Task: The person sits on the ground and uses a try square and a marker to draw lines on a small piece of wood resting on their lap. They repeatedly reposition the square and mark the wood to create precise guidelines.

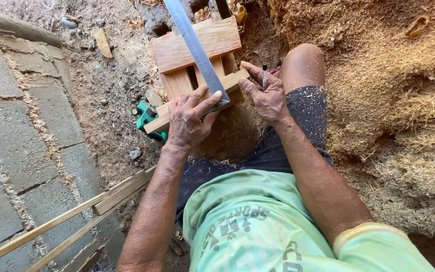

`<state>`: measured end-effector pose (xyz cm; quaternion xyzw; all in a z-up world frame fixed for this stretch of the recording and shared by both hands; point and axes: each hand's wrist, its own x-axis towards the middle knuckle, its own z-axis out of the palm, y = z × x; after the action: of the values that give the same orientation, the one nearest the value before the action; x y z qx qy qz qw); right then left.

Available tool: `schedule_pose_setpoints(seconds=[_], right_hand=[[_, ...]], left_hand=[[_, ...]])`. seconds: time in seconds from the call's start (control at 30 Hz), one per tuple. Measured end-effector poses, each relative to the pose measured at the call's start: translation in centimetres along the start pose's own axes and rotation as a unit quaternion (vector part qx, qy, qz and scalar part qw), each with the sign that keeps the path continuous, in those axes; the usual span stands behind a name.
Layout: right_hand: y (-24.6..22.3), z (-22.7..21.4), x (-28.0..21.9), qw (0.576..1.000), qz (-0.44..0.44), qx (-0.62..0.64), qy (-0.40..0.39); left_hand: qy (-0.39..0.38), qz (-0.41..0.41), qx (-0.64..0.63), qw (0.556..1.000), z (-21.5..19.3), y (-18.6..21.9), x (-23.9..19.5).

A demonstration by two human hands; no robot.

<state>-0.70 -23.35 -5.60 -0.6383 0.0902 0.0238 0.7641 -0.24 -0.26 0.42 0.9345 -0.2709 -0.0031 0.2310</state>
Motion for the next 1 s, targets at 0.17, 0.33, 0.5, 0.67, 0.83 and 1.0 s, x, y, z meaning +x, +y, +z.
schedule_pose_setpoints(seconds=[0.17, 0.33, 0.5, 0.67, 0.83, 1.0], right_hand=[[-0.1, 0.1, -0.1, 1.000, 0.012, -0.004, 0.003], [-0.4, 0.0, -0.3, 1.000, 0.014, -0.015, 0.006], [-0.3, -0.1, -0.2, 1.000, -0.008, -0.019, -0.003], [-0.7, -1.1, 0.0, 0.996, -0.076, -0.040, 0.038], [-5.5, -0.3, -0.6, 0.981, -0.154, -0.107, 0.053], [-6.9, 0.9, -1.2, 0.948, -0.134, -0.287, 0.024]], left_hand=[[0.009, 0.002, 0.007, 1.000, 0.0, 0.1, -0.1], [0.007, 0.000, 0.015, 1.000, 0.4, 0.1, -0.2], [0.013, -0.006, 0.032, 0.999, 0.7, 0.1, -0.4], [0.003, -0.022, 0.036, 0.999, 0.7, 0.5, -0.2], [-0.012, -0.042, 0.021, 0.999, 0.4, 0.9, 0.1], [-0.021, -0.050, 0.030, 0.998, 0.9, 0.7, 0.2]])
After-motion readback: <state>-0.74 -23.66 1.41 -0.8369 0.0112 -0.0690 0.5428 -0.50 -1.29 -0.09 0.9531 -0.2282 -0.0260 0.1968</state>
